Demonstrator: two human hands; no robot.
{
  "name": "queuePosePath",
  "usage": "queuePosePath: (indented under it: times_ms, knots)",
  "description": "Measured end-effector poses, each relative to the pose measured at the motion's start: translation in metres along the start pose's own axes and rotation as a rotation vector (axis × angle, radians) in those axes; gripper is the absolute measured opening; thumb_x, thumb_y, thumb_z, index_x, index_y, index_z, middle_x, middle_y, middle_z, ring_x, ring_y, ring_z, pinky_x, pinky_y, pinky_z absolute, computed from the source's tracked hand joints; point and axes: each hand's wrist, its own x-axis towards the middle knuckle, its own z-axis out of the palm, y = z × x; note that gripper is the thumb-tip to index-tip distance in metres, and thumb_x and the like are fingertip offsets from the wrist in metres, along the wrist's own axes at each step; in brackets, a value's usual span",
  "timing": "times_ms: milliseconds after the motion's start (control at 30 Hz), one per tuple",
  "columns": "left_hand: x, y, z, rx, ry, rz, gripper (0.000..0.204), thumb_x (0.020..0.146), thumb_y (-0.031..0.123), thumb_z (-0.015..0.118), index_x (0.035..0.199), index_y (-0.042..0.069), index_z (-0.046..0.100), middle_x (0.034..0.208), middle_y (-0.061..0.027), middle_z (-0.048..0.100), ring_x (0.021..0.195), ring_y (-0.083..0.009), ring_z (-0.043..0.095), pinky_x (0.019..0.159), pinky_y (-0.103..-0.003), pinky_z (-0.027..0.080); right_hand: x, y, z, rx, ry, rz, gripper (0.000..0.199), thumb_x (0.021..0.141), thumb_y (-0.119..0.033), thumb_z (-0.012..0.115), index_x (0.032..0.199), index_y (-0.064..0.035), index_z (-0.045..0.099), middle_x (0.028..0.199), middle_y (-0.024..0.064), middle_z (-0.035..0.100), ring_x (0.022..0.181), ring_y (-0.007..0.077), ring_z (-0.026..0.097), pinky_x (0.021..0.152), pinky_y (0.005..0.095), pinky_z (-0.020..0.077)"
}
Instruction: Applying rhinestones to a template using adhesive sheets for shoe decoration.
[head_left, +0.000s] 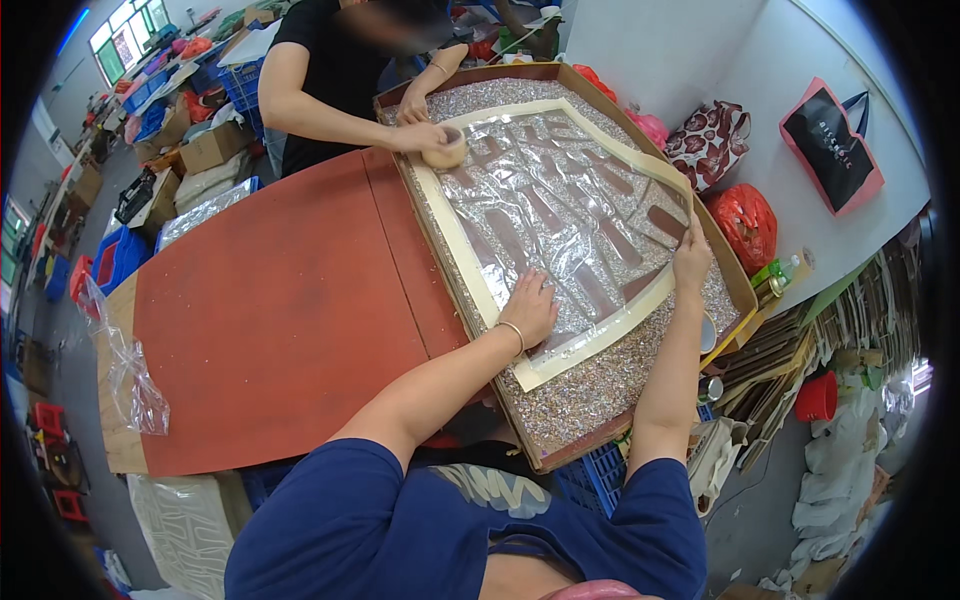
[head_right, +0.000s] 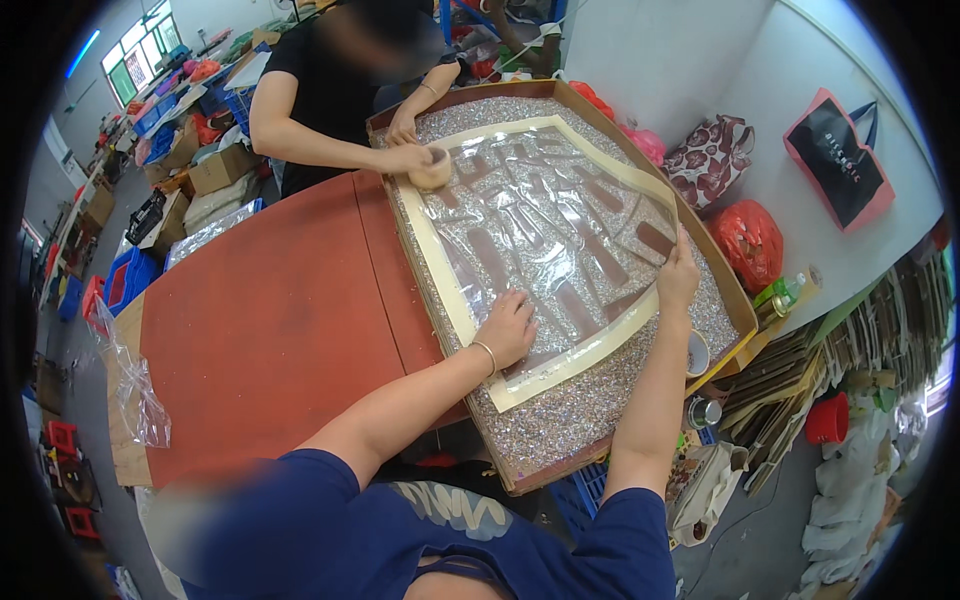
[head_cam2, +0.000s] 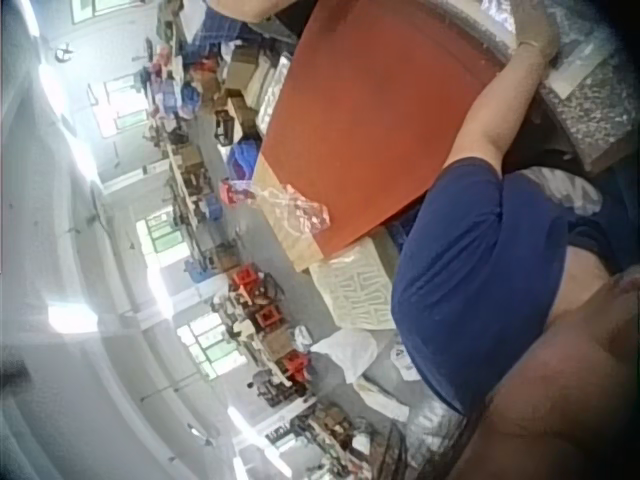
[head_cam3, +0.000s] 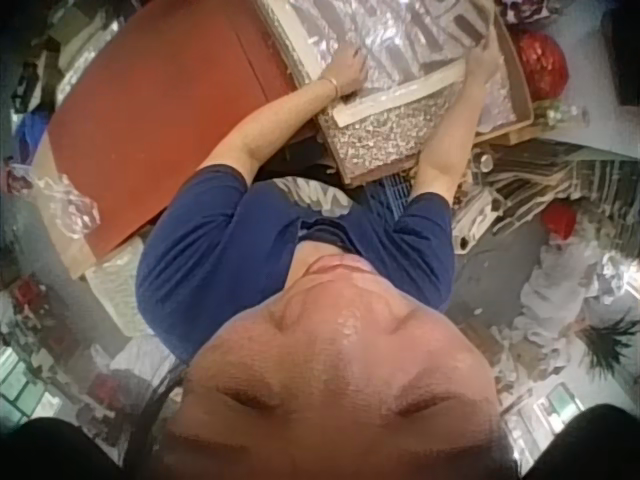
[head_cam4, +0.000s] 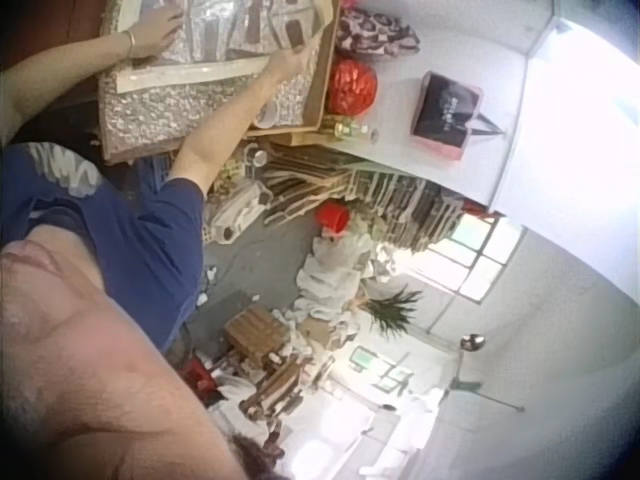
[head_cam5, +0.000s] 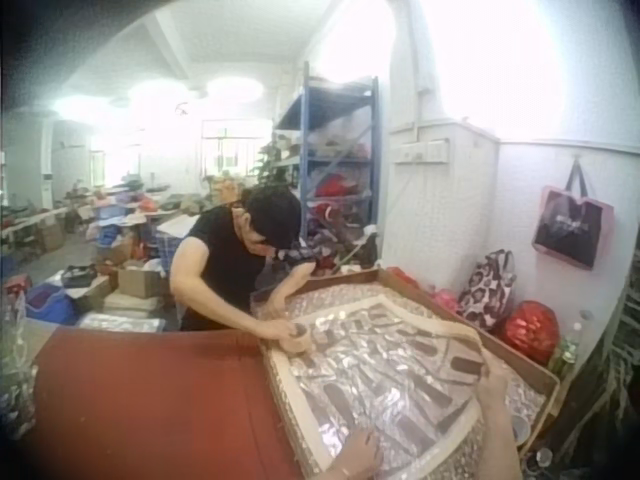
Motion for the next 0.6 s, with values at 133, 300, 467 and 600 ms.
queuePosePath:
  times_ms: [133, 300, 467, 600]
  knots:
    - [-0.002, -0.005, 0.002, -0.063, 0.116, 0.108, 0.022, 0.082, 0.011, 0.055, 0.099, -0.002, 0.059, 0.114, -0.0197, 0.050, 0.115, -0.0376, 0.044, 0.100, -0.043, 0.035, -0.002, 0.002, 0.001, -0.006, -0.031, 0.061, 0.039, 0.093, -0.010, 0.044, 0.130, -0.0194, 0.050, 0.112, 0.0181, 0.061, 0.101, 0.0348, 0.060, 0.082, 0.0386, 0.0472]
    - [0.000, -0.001, -0.002, -0.142, 0.100, 0.155, 0.014, 0.077, -0.002, 0.054, 0.089, -0.001, 0.061, 0.098, -0.0145, 0.054, 0.097, -0.0327, 0.053, 0.086, -0.038, 0.044, -0.001, 0.024, 0.005, -0.025, -0.001, 0.047, 0.037, 0.093, -0.011, 0.044, 0.129, -0.0160, 0.051, 0.113, 0.0183, 0.061, 0.103, 0.0345, 0.059, 0.084, 0.0378, 0.0468]
    - [0.000, -0.001, 0.004, -0.304, 0.121, 0.195, 0.015, 0.079, -0.002, 0.057, 0.093, 0.000, 0.061, 0.094, -0.0133, 0.055, 0.088, -0.0300, 0.056, 0.075, -0.034, 0.049, -0.001, 0.027, 0.011, 0.066, 0.019, 0.059, 0.037, 0.092, -0.010, 0.044, 0.127, -0.0146, 0.053, 0.112, 0.0185, 0.061, 0.102, 0.0354, 0.059, 0.084, 0.0383, 0.0464]
    - [-0.001, -0.001, 0.002, -0.288, 0.153, 0.225, 0.013, 0.081, 0.009, 0.064, 0.091, 0.002, 0.062, 0.091, -0.0118, 0.056, 0.076, -0.0285, 0.058, 0.068, -0.035, 0.050, 0.000, 0.026, 0.010, 0.008, -0.042, 0.158, 0.037, 0.092, -0.009, 0.044, 0.127, -0.0165, 0.054, 0.113, 0.0178, 0.061, 0.102, 0.0339, 0.060, 0.085, 0.0372, 0.0464]
